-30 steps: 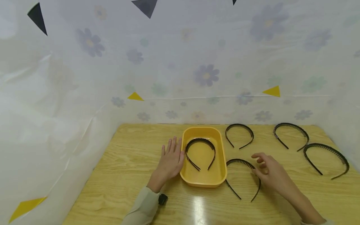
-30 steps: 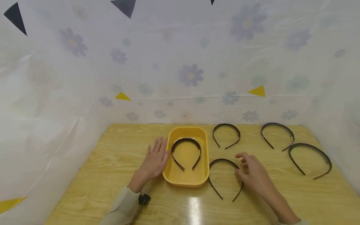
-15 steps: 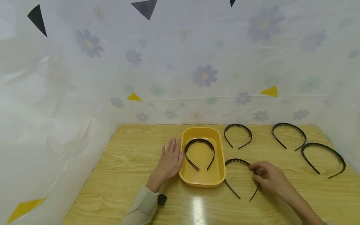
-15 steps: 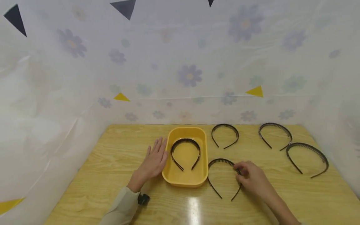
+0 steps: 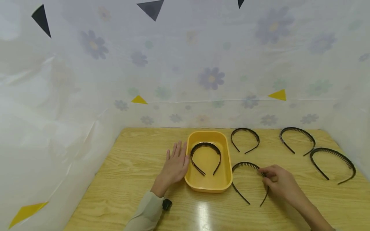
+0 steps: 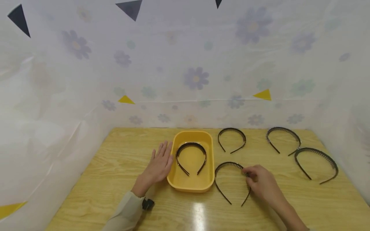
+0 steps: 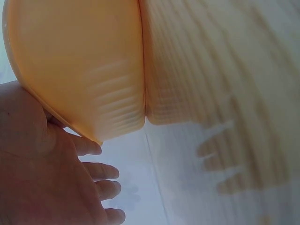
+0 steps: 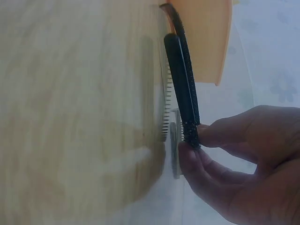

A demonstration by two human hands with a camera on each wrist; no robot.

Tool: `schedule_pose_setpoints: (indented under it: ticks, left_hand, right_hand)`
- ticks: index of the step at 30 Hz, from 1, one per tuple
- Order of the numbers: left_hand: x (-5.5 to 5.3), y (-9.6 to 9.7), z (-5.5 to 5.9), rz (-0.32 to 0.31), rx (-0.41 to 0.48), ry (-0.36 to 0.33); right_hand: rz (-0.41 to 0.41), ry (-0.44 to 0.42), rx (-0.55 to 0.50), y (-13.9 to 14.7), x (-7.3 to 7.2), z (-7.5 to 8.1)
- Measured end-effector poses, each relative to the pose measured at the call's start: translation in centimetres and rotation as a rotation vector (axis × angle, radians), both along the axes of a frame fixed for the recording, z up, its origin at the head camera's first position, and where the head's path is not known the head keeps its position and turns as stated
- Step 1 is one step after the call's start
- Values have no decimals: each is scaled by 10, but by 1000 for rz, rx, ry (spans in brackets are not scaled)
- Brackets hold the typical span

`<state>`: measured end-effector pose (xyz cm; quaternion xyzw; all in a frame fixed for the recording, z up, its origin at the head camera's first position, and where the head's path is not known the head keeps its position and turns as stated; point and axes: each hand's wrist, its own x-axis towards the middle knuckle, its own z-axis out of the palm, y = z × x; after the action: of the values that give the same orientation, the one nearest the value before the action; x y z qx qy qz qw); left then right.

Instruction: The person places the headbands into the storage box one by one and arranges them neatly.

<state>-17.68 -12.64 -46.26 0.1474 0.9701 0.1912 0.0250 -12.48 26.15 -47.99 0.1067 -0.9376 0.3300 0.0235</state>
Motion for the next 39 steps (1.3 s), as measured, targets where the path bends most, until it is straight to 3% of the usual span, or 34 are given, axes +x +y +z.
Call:
schedule_pose_setpoints:
  ticks: [7, 14, 25, 39]
  left_hand:
    - [1, 0, 1, 4, 6, -12]
    - [0, -2, -2, 1, 6, -19]
    - [-2, -1, -2, 4, 2, -17]
    - [0, -1, 3, -2, 2, -11]
  right_hand:
    - [-27, 117, -12, 1, -1, 4]
    - [-42, 180, -41, 1, -3, 9]
    - [-127, 344, -27, 0, -9, 16]
    - [-101, 490, -93, -5, -19, 29]
